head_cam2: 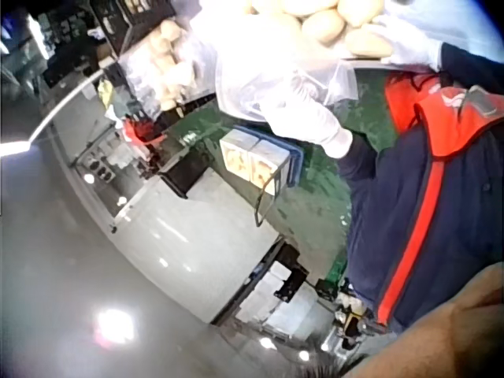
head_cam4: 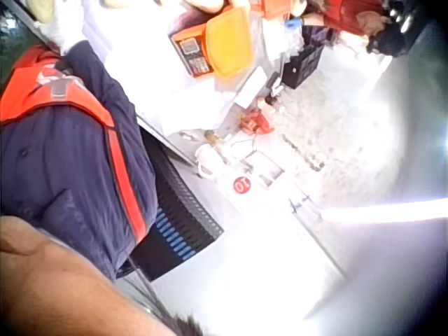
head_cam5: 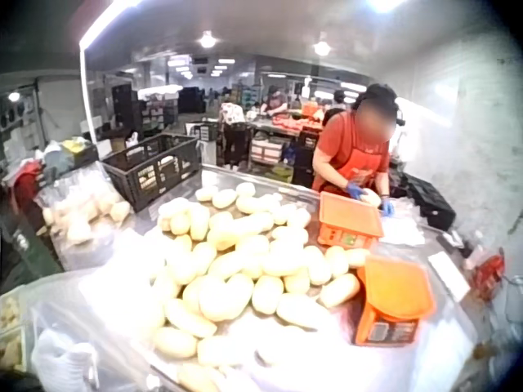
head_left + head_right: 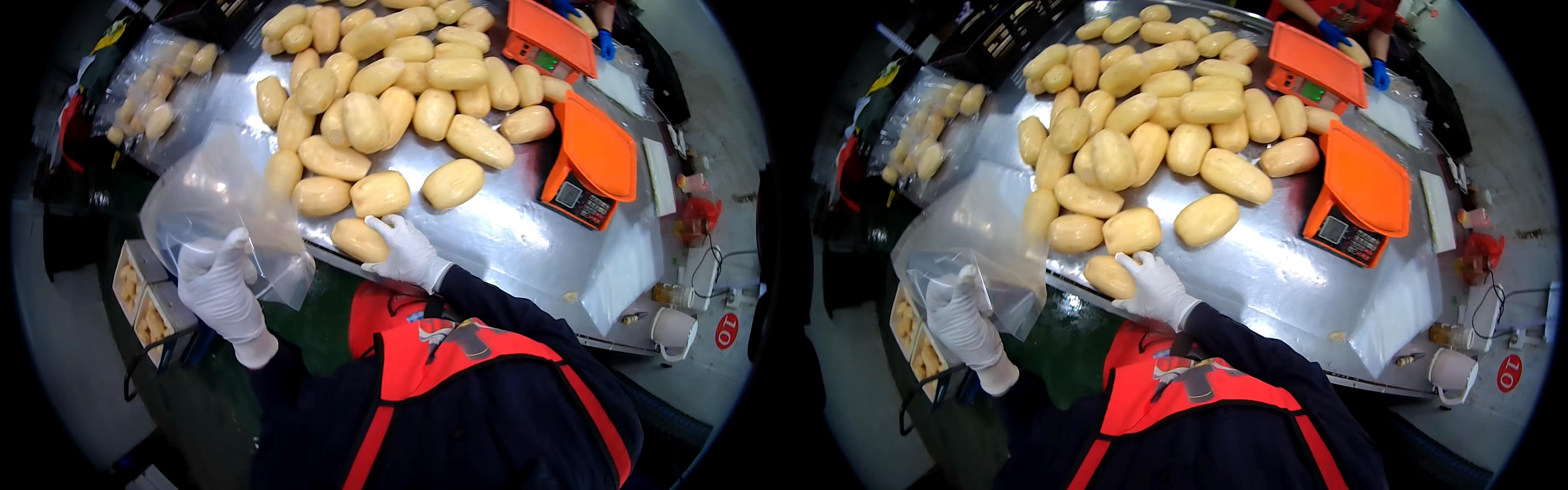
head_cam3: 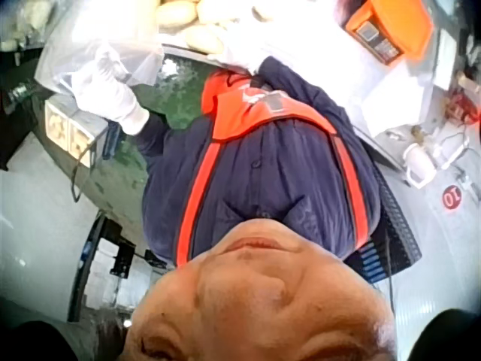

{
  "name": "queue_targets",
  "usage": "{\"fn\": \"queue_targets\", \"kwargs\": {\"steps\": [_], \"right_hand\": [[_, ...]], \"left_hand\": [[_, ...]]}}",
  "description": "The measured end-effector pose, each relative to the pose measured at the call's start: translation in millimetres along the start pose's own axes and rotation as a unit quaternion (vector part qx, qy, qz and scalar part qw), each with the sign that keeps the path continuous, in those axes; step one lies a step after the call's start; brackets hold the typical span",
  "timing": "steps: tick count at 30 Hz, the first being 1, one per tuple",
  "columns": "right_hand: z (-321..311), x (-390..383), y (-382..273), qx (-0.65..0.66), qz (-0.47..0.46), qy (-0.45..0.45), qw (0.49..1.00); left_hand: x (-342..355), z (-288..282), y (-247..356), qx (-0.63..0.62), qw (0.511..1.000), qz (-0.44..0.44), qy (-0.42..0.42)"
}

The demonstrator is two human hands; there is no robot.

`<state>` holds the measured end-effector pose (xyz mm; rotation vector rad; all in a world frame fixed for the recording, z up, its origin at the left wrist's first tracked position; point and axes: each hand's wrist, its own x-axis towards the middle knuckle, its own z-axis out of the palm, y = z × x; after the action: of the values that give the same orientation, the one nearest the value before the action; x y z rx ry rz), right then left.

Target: The person places peeled potatoes into plastic bags, weighs them on a digital scale, and places the sealed bags into a crate. The process is repeated continuously with multiple potatoes.

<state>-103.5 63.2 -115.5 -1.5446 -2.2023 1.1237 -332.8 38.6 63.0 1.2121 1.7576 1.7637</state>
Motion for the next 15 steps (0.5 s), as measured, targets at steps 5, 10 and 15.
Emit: {"fn": "queue_targets", "kwargs": {"steps": [5, 10, 15], "right_hand": [[-74.7, -44.3, 83.1, 0.535, 0.108, 0.023, 0.838], [-233.8, -114.2, 136.9, 0.505, 0.037, 0.356, 0.785], [-317.4, -127.1, 228.9, 0.101, 0.257, 0.505, 0.817]], "left_hand": [[-18.5, 28.3, 0.3, 0.033, 0.993, -0.035, -0.103], [-69.9, 77.8, -6.2, 0.026, 0.990, -0.013, -0.135], [-117.7, 127.8, -6.9, 0.065, 0.925, -0.069, -0.369]]}}
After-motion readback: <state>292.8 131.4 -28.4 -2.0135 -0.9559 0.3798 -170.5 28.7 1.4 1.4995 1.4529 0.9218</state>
